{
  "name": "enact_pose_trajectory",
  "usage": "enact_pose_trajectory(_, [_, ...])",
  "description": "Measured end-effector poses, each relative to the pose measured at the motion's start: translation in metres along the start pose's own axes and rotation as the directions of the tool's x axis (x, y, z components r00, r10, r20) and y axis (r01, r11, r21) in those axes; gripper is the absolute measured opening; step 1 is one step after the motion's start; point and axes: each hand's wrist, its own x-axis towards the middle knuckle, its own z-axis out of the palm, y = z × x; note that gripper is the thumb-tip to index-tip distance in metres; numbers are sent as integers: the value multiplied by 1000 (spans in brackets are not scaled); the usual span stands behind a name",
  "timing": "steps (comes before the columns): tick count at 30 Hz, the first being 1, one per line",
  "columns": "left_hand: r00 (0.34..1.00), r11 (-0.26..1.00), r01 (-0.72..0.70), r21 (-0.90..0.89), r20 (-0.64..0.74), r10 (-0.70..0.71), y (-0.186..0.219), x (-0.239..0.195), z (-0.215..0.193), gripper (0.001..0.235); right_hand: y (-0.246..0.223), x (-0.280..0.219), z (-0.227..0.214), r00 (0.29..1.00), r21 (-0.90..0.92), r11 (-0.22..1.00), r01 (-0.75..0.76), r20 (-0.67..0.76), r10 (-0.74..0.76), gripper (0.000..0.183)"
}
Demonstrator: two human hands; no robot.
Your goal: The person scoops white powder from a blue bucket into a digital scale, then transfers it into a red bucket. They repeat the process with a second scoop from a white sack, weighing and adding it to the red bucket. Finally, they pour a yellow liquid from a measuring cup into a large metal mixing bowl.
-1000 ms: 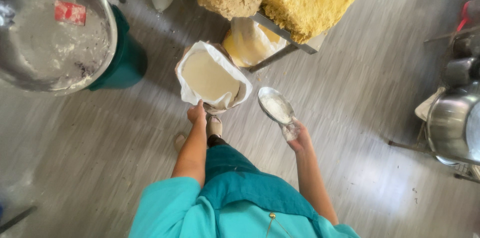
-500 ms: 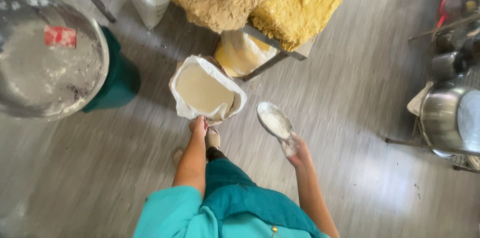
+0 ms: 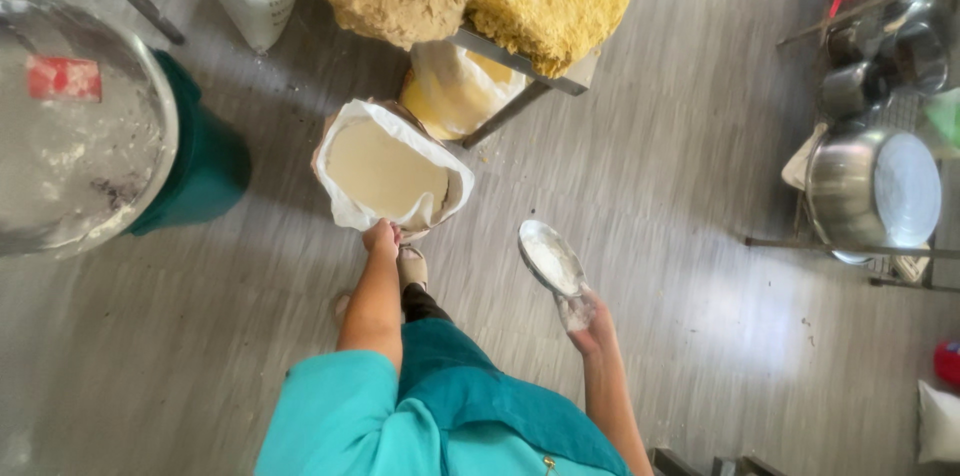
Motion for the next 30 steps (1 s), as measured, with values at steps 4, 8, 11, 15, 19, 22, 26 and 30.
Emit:
enact_pose_trajectory(4, [999,999,-39,16,-17,39,-6,6,-1,16,2,-9,-12,999,-1,999,36,2,-36,40])
enact_pose_trajectory(8, [998,998,-62,-5,-13,62,-9,6,-3,17,1,-8,-15,999,-14,999,51,-19,-51,38])
enact_pose_trajectory(11, [997,997,-80,24,-11,80,-8,6,-5,19,1,-4,-13,999,-12,999,48,-10,-49,39])
enact_pose_trajectory(15, [996,993,-74,88,-39,77,-6,1,-9,20,-3,-1,-8,999,-5,1000,27,25,-27,42])
enact_pose_trajectory(19, [995,991,-60,119,-77,70,-5,-5,-15,19,-4,0,-3,1000,-2,1000,28,0,-28,45])
enact_pose_trajectory(22, [994,989,-71,130,-74,81,-6,-6,-19,18,-5,0,1,1000,-15,1000,25,-8,-25,45])
enact_pose_trajectory(26, [992,990,-104,99,-57,110,-9,-5,-22,15,-6,2,5,999,-13,999,33,13,-33,45])
enact_pose_trajectory(30, [993,990,-98,106,-56,104,-6,-6,-23,15,-5,7,5,1000,-7,1000,27,-3,-27,43])
